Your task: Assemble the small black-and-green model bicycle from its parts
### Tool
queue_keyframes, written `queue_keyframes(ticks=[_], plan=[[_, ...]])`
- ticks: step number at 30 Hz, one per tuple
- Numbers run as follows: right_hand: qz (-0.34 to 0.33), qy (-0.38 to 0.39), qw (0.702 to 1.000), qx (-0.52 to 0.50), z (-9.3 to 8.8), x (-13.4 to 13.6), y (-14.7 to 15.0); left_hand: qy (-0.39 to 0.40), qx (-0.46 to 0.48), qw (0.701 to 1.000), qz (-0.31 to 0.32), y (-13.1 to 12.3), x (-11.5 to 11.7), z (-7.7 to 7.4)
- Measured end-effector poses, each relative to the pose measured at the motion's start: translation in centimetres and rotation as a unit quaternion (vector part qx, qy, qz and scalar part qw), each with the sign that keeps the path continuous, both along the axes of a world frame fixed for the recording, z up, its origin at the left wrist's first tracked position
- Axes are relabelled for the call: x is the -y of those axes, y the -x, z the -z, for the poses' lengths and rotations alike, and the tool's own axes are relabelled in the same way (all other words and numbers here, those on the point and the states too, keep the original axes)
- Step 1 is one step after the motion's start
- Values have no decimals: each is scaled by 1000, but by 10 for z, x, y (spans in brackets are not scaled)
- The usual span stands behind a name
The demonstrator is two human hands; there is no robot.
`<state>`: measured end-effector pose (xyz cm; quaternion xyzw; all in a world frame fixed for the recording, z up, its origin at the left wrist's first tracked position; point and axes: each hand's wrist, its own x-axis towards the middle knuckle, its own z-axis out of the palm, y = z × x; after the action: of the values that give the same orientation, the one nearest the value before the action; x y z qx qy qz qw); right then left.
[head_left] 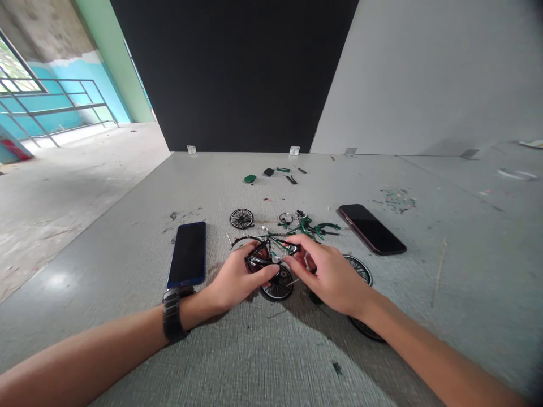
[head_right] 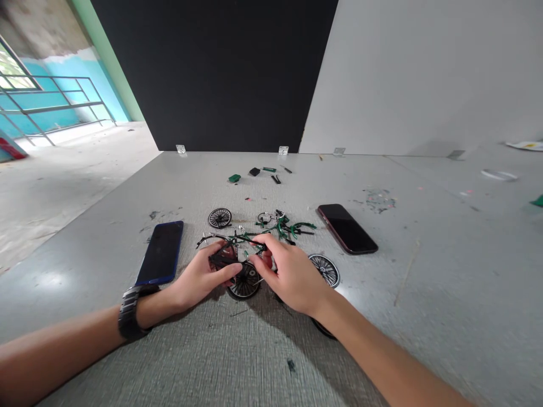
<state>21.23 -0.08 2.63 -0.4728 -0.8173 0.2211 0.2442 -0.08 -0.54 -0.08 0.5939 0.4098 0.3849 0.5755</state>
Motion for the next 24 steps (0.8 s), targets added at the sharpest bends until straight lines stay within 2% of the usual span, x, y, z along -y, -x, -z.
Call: queue_keyframes(ticks=[24], plan=[[-5,8,1000,-2,1,0,0,-5,2,1000,0,-1,1,-1]])
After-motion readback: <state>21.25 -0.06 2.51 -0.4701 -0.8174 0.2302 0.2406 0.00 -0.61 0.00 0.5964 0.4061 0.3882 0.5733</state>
